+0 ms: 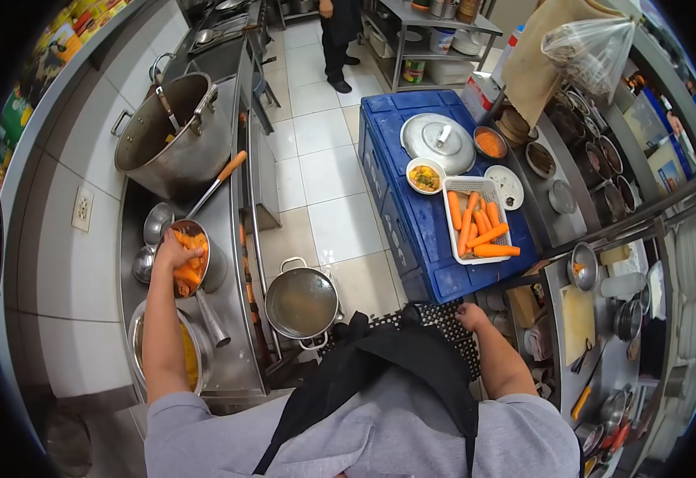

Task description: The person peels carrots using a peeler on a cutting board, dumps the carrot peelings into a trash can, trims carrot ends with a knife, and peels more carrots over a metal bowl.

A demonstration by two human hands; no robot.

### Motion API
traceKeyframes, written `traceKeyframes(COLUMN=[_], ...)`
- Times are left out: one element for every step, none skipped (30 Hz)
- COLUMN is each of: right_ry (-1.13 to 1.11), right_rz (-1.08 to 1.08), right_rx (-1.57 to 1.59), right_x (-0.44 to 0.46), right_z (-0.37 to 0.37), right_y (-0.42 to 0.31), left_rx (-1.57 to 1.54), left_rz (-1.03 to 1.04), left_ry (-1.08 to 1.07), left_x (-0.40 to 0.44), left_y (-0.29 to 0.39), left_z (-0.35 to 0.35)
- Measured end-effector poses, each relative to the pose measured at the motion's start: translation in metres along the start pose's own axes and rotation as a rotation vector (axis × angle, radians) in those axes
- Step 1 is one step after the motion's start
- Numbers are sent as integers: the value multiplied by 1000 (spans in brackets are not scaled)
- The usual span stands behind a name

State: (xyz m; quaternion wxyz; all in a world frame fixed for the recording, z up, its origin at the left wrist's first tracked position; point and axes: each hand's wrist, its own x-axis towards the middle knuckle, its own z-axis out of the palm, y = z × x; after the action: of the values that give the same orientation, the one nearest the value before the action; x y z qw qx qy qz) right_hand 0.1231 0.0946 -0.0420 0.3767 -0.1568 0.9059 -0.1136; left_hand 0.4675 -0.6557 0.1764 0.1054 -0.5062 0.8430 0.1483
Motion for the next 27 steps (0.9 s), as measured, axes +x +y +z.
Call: traceKeyframes(right_ry=[-3, -7, -19, -37, -50, -62, -48, -53, -61, -70, -64, -61, -59, -34, -11, 9, 10, 11, 3, -14, -76, -104, -129, -150, -176, -193, -204], right_rz=[2, 6, -27, 1, 28, 58, 7, 30, 53, 74, 71, 69, 68, 24, -22, -71, -19, -57, -100, -148, -111, -116, -122, -123, -131, -131, -123], right_rx=[13, 26, 65, 84, 107, 133, 97, 102, 104, 106, 106, 107, 107, 84, 60, 36, 71, 67, 58, 46, 175, 158, 142, 129, 130, 137, 149], right_x=[0, -2, -6, -9, -12, -12, -9, -9, -16, -22, -17, -12, -7, -1, 8, 12, 13, 15, 21, 25, 21, 22, 26, 32, 34, 32, 27], right_z=[4, 9, 7, 4, -1, -2, -5, -8, -19, -31, -34, -38, -42, -44, -43, -44, -45, -44, -44, -40, -40, -36, -34, -32, -33, -36, -39], right_y=[8, 17, 17, 17, 15, 18, 21, 27, 21, 11, 11, 13, 15, 17, 22, 16, 11, 8, 7, 1, -10, -18, -16, -17, -25, -28, -29], left_rx=[3, 7, -69, -74, -79, -83, -84, -96, -108, -120, -106, -113, -118, -121, -144, -118, -92, -68, -43, -38, -23, -33, -62, -138, -219, -237, -212], left_rz=[-5, -10, -11, -51, -87, -118, -125, -141, -160, -181, -183, -178, -174, -172, -160, -165, -175, -148, -131, -67, -106, -24, -32, 33, -16, -45, -62], left_ry=[26, 51, 29, 41, 56, 71, 90, 85, 78, 73, 82, 86, 89, 89, 109, 102, 93, 118, 141, 140, 222, 252, 286, 255, 198, 199, 257], left_x=[2, 2, -4, -12, -18, -23, -15, -11, -8, -5, -1, 1, 2, 1, -1, 0, 2, 10, 21, 34, 26, 11, 20, 17, 43, 3, -8], left_y=[-2, -4, -3, -1, 5, 10, 2, 2, 2, 1, 0, 1, 3, 2, 4, 6, 6, 1, -9, -20, -11, -5, -16, -20, -45, -23, -26], left_z=[4, 7, 3, 2, -1, -3, 7, 12, 17, 21, 23, 24, 24, 24, 24, 24, 26, 31, 40, 47, 47, 36, 39, 28, 35, -3, -21])
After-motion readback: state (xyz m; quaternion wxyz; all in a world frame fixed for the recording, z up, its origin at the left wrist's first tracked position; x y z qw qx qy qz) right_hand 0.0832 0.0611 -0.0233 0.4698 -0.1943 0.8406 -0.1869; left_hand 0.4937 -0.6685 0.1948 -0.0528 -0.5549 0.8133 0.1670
